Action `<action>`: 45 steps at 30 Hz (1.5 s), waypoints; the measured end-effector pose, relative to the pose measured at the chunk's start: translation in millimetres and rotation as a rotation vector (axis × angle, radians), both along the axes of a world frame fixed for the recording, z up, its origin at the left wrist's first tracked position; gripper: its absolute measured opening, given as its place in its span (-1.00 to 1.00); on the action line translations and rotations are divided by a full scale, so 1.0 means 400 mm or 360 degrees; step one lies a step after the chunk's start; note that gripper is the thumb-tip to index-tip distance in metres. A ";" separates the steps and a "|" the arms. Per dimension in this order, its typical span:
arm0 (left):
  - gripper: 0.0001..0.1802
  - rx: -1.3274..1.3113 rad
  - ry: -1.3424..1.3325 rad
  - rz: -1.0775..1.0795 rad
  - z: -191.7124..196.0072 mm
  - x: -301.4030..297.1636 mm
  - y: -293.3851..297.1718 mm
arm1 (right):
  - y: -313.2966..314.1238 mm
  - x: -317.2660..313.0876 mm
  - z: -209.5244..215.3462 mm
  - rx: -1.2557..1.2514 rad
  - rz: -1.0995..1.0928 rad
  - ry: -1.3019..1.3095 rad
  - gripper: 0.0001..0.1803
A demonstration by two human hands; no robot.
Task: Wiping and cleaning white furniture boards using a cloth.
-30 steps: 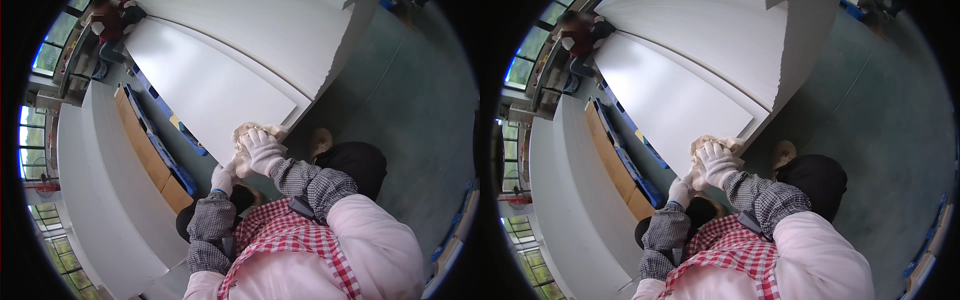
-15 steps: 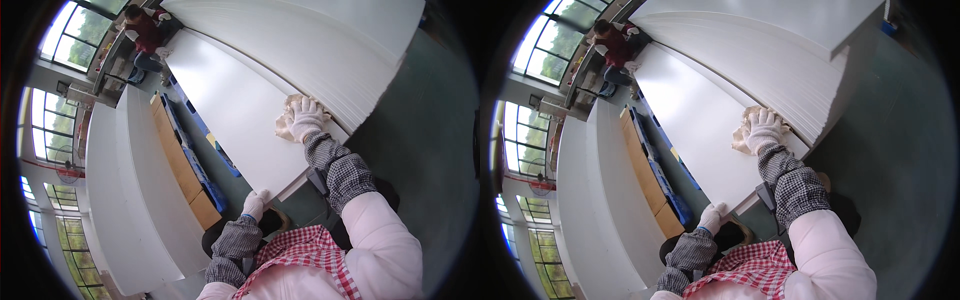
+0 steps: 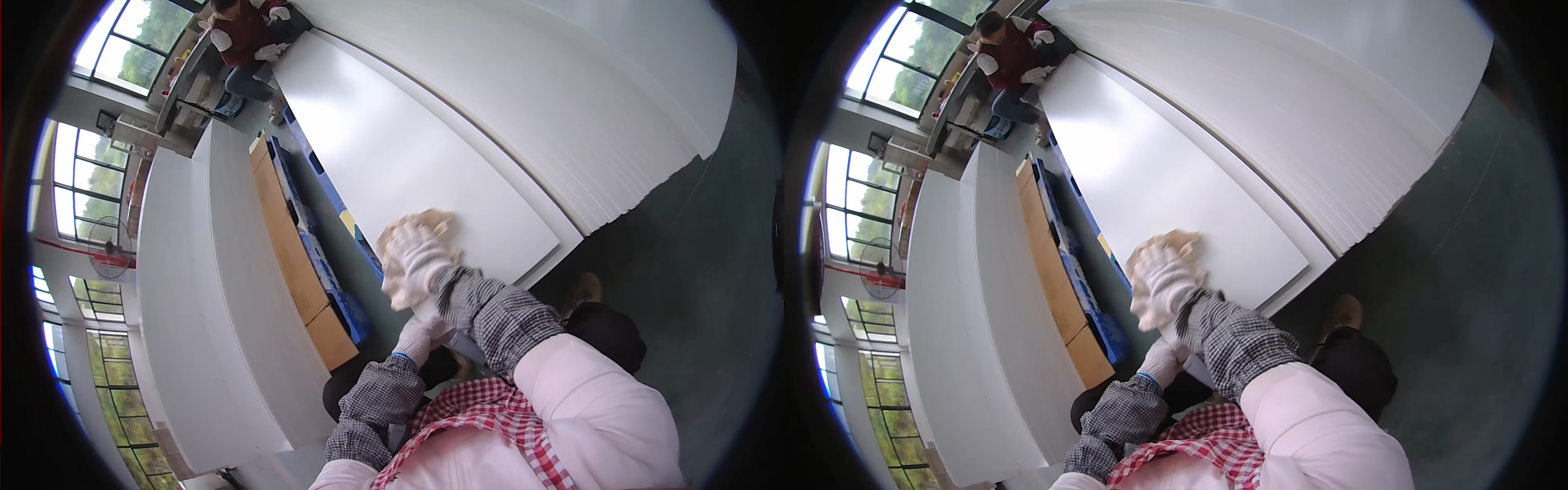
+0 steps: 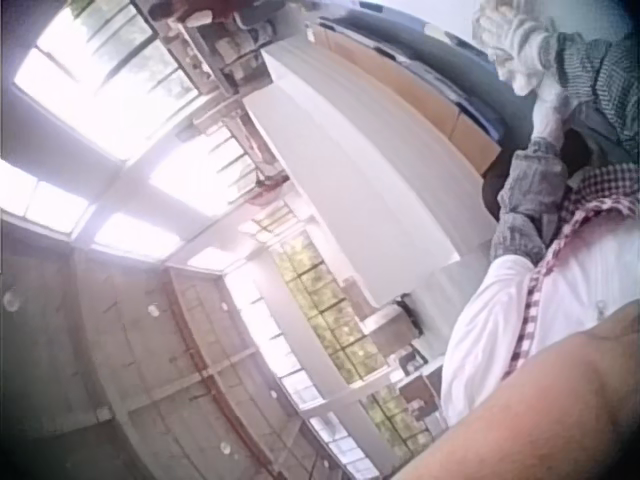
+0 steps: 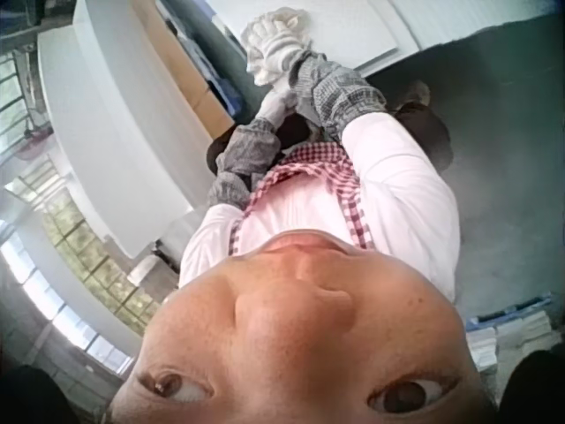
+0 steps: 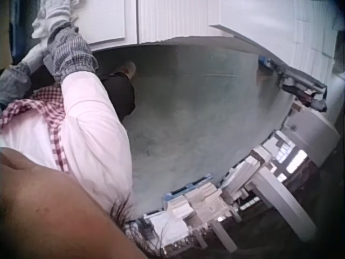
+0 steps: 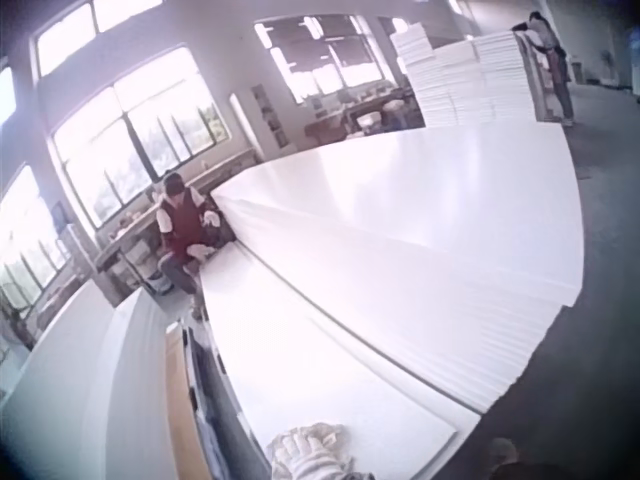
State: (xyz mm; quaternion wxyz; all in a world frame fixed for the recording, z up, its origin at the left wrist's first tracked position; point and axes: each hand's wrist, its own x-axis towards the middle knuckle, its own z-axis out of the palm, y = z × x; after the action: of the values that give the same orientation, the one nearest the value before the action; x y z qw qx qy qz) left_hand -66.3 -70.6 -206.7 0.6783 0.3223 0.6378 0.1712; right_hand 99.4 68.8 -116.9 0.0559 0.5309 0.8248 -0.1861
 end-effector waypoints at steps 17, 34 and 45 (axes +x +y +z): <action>-0.56 0.0025 0.0131 0.0230 0.038 0.045 -0.017 | -0.225 0.383 -0.139 0.0682 -0.0894 0.0026 -0.27; -0.30 -0.0070 -0.0465 0.1221 0.046 -0.003 0.022 | -0.368 0.399 -0.080 0.0321 -0.0272 -0.0160 -0.50; -0.34 -0.0215 -0.0525 0.0955 0.052 0.004 0.046 | -0.277 0.469 0.039 -0.0037 -0.1294 0.0342 -0.40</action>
State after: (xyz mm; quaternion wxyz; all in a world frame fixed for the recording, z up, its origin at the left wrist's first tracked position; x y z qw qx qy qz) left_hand -64.6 -52.2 -186.0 0.7115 0.0431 0.5958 0.3701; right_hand 286.8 -41.9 -101.2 -0.1026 0.7901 0.5472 -0.2567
